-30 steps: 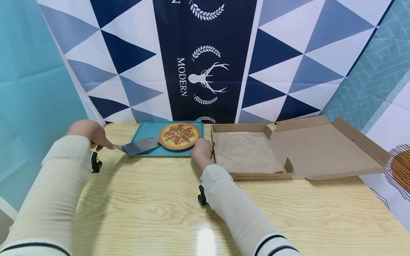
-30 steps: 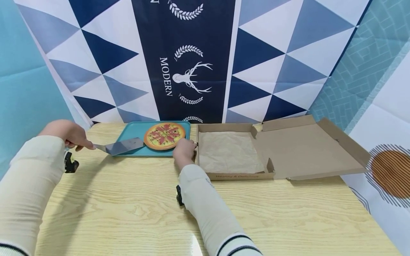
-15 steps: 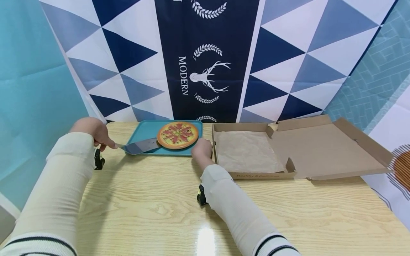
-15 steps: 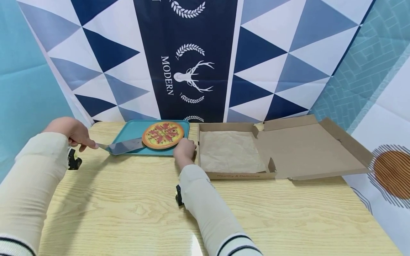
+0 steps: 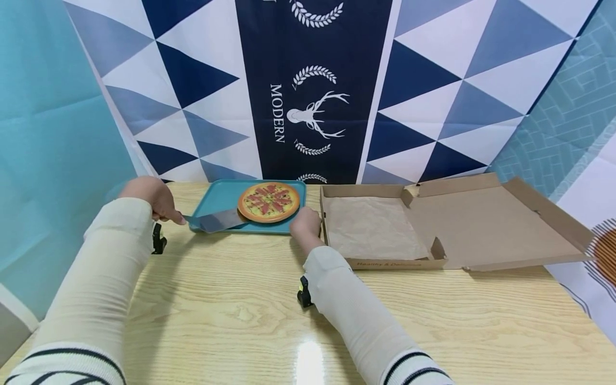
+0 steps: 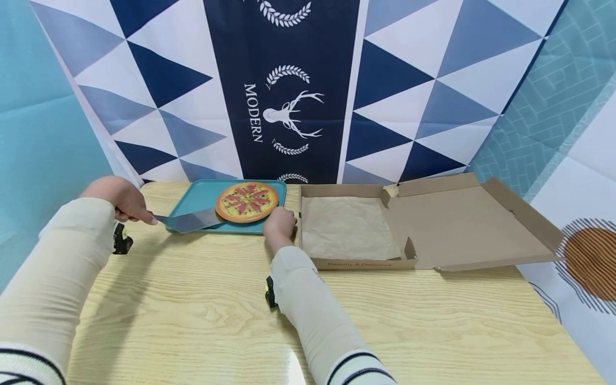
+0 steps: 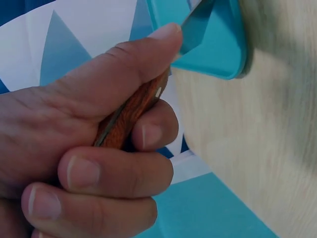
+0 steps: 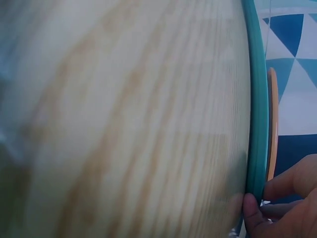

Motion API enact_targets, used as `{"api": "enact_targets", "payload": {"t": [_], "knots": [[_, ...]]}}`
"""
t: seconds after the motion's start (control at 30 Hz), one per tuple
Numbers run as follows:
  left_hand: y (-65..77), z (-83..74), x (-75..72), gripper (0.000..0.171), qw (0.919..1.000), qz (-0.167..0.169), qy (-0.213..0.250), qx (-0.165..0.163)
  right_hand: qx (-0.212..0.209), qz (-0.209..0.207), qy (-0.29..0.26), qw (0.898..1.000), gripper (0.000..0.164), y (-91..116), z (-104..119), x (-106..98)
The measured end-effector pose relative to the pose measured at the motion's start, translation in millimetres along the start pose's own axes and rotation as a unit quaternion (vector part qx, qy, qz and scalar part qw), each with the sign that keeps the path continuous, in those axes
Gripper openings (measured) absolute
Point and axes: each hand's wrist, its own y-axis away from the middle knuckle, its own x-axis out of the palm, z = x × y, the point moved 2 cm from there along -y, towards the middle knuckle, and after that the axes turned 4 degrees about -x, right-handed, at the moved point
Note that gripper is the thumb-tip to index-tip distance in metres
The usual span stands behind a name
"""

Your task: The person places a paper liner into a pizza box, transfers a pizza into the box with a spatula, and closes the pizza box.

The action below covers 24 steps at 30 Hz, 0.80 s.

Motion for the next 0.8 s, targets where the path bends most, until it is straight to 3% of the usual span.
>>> {"api": "enact_targets", "payload": {"t": [0.17,0.33,0.43,0.63,0.8], "knots": [[-10.2,-4.4,5.1,0.053,0.9996,0.012,0.018,0.019,-0.004,0.003,-0.002,1.000,0.019,0.6,-0.3,-1.1],[-15.8,-11.0,7.8,0.052,0.9982,-0.025,0.052,0.015,-0.006,0.006,-0.004,1.000,0.017,0.2,-0.6,-1.0],[-18.7,-14.8,7.9,0.052,0.9973,-0.030,0.065,0.015,-0.004,0.010,-0.010,1.000,0.017,1.1,-0.3,-1.1],[-25.3,-22.7,7.8,0.052,0.9964,0.003,0.082,0.022,-0.010,0.015,-0.006,1.000,0.018,2.8,0.5,-1.9],[-31.9,-28.6,5.8,0.054,0.9965,0.007,0.079,0.025,-0.008,0.011,-0.001,1.000,0.017,2.3,-0.2,-1.5]]}}
